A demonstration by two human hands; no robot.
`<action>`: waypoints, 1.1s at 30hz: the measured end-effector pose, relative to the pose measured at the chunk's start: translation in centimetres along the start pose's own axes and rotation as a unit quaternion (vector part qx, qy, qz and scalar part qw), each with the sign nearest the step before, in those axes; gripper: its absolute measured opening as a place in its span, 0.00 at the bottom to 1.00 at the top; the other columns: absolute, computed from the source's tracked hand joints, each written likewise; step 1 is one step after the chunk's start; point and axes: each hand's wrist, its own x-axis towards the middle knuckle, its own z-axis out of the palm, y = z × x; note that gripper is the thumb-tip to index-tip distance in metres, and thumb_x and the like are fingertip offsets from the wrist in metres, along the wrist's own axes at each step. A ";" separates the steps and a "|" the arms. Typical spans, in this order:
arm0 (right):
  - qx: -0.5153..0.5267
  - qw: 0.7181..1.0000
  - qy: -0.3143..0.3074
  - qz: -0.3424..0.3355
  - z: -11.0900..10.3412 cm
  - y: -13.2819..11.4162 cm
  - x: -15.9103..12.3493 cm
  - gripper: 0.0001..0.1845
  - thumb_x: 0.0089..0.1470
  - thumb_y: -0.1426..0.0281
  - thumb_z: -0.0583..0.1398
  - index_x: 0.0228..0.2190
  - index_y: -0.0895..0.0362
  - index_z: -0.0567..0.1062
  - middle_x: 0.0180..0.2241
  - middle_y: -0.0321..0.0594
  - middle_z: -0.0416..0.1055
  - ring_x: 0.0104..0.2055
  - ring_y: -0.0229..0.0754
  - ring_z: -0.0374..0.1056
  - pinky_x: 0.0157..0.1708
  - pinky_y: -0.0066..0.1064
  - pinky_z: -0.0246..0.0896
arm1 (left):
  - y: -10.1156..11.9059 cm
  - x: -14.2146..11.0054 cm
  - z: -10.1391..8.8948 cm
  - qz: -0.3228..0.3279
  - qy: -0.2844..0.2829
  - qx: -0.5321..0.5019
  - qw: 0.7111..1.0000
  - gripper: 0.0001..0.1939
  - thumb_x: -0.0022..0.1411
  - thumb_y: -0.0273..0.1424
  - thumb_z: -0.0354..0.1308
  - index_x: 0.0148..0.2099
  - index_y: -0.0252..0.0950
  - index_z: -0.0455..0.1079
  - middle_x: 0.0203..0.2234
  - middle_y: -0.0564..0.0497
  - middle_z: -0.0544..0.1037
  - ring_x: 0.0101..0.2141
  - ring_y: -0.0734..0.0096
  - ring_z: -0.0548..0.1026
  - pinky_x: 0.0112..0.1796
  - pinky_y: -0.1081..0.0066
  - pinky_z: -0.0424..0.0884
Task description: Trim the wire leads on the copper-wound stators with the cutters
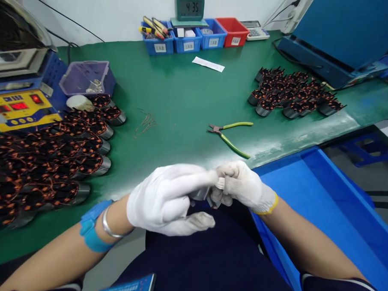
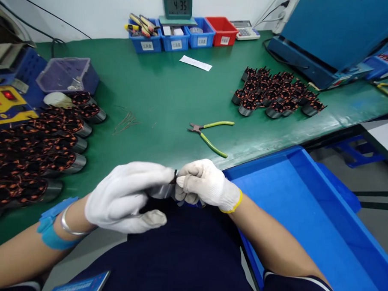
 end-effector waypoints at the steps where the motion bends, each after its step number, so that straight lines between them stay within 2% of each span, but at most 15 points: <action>1: -0.019 1.000 0.006 -0.010 0.1 -0.3 0.0 0.18 0.49 0.57 0.62 0.20 0.59 0.74 0.18 0.40 0.73 0.16 0.34 0.63 0.14 0.23 0.56 | -0.1 0.1 0.3 0.001 0.036 0.019 0.999 0.20 0.46 0.40 0.70 0.21 0.39 0.61 0.45 0.44 0.78 0.46 0.54 0.77 0.50 0.50 0.74; 4: -0.095 0.994 0.037 -0.050 0.4 -0.9 0.4 0.14 0.48 0.62 0.62 0.19 0.59 0.73 0.16 0.36 0.69 0.16 0.32 0.61 0.16 0.22 0.54 | -1.1 0.4 0.7 -0.077 0.090 0.030 0.993 0.19 0.47 0.42 0.68 0.38 0.39 0.69 0.45 0.41 0.78 0.48 0.53 0.76 0.51 0.52 0.73; 6: -0.091 0.993 0.057 -0.050 0.7 -0.9 1.2 0.13 0.46 0.63 0.62 0.18 0.58 0.72 0.15 0.34 0.67 0.15 0.31 0.59 0.15 0.23 0.53 | -2.0 0.8 0.7 -0.134 0.027 0.032 0.990 0.26 0.51 0.42 0.65 0.50 0.38 0.68 0.44 0.43 0.78 0.45 0.56 0.78 0.48 0.56 0.75; 8: -0.023 0.997 0.070 -0.018 1.0 -0.5 2.0 0.13 0.44 0.61 0.61 0.18 0.58 0.71 0.15 0.35 0.67 0.14 0.32 0.57 0.14 0.24 0.52 | -3.0 1.1 0.8 -0.129 0.032 0.095 0.987 0.26 0.51 0.39 0.64 0.52 0.37 0.67 0.43 0.45 0.79 0.43 0.58 0.78 0.48 0.58 0.74; 10: 0.023 0.997 0.078 0.011 1.0 -0.2 2.4 0.15 0.45 0.59 0.59 0.19 0.57 0.70 0.17 0.37 0.69 0.14 0.32 0.57 0.13 0.25 0.53 | -3.7 1.3 0.9 -0.091 0.105 0.179 0.974 0.23 0.50 0.35 0.63 0.49 0.36 0.69 0.43 0.45 0.79 0.44 0.56 0.78 0.50 0.58 0.73; 13: -0.146 0.977 0.144 -0.051 0.4 -0.2 2.3 0.15 0.51 0.58 0.57 0.28 0.58 0.75 0.25 0.43 0.75 0.23 0.39 0.68 0.23 0.31 0.66 | -4.4 1.5 1.2 -0.084 0.148 0.225 0.959 0.22 0.49 0.37 0.64 0.47 0.36 0.69 0.41 0.45 0.80 0.44 0.56 0.78 0.49 0.58 0.72; 14: -0.251 0.945 0.182 -0.106 0.1 -0.4 2.1 0.16 0.52 0.59 0.58 0.34 0.58 0.76 0.32 0.46 0.77 0.30 0.43 0.72 0.31 0.35 0.69 | -4.5 1.5 1.3 -0.097 0.144 0.223 0.959 0.23 0.50 0.39 0.65 0.47 0.36 0.69 0.41 0.45 0.80 0.43 0.56 0.78 0.48 0.59 0.73; 17: -0.524 0.777 0.214 -0.274 -0.7 -1.0 2.0 0.22 0.51 0.62 0.61 0.46 0.59 0.75 0.48 0.51 0.74 0.50 0.53 0.69 0.54 0.46 0.62 | -4.8 1.6 1.5 -0.126 0.133 0.210 0.961 0.26 0.50 0.44 0.67 0.47 0.37 0.69 0.41 0.47 0.80 0.42 0.58 0.78 0.47 0.60 0.73; 19: -0.631 0.693 0.155 -0.311 -1.0 -1.2 2.2 0.16 0.55 0.66 0.57 0.43 0.59 0.76 0.43 0.50 0.76 0.47 0.53 0.70 0.56 0.48 0.59 | -5.1 1.7 1.5 -0.125 0.121 0.201 0.964 0.26 0.50 0.45 0.67 0.48 0.38 0.69 0.41 0.47 0.80 0.42 0.59 0.78 0.47 0.61 0.73; 22: -0.721 0.631 0.083 -0.273 -2.0 -1.5 2.8 0.15 0.58 0.72 0.52 0.35 0.57 0.78 0.33 0.47 0.76 0.38 0.49 0.70 0.50 0.45 0.62 | -5.5 1.8 1.2 -0.142 0.086 0.208 0.964 0.28 0.49 0.48 0.66 0.48 0.39 0.69 0.41 0.48 0.79 0.43 0.58 0.78 0.48 0.60 0.72; 24: -0.742 0.627 0.073 -0.225 -3.5 -1.9 2.8 0.15 0.58 0.71 0.51 0.34 0.57 0.79 0.31 0.47 0.75 0.35 0.48 0.70 0.45 0.43 0.64 | -5.6 1.8 0.6 -0.181 0.069 0.227 0.954 0.29 0.49 0.49 0.66 0.49 0.39 0.70 0.41 0.47 0.79 0.43 0.55 0.77 0.47 0.58 0.72; 26: -0.729 0.654 0.104 -0.171 -5.6 -2.3 2.8 0.17 0.60 0.67 0.51 0.36 0.58 0.79 0.31 0.47 0.75 0.35 0.48 0.70 0.41 0.40 0.65 | -5.7 1.8 -0.1 -0.216 0.053 0.251 0.942 0.30 0.48 0.49 0.65 0.50 0.38 0.70 0.45 0.45 0.78 0.46 0.51 0.76 0.48 0.56 0.72; 28: -0.700 0.683 0.170 -0.120 -7.9 -2.4 2.7 0.20 0.59 0.61 0.52 0.42 0.58 0.78 0.40 0.49 0.76 0.41 0.50 0.72 0.42 0.40 0.66 | -5.5 1.8 -0.7 -0.232 0.045 0.273 0.932 0.31 0.47 0.48 0.65 0.50 0.36 0.70 0.53 0.41 0.74 0.51 0.45 0.73 0.51 0.52 0.70; 31: -0.700 0.673 0.230 -0.063 -10.7 -1.9 3.1 0.45 0.44 0.49 0.63 0.59 0.60 0.67 0.61 0.56 0.61 0.60 0.65 0.60 0.52 0.50 0.62 | -5.3 1.9 -1.1 -0.239 0.075 0.257 0.933 0.37 0.47 0.47 0.64 0.56 0.34 0.67 0.60 0.39 0.68 0.57 0.45 0.69 0.57 0.53 0.66; 33: -0.722 0.658 0.212 -0.033 -11.7 -1.5 3.5 0.61 0.34 0.46 0.66 0.64 0.62 0.58 0.66 0.59 0.51 0.65 0.70 0.49 0.57 0.54 0.56 | -5.4 2.0 -1.0 -0.240 0.096 0.222 0.940 0.31 0.51 0.44 0.61 0.56 0.36 0.68 0.56 0.43 0.73 0.53 0.52 0.73 0.55 0.56 0.68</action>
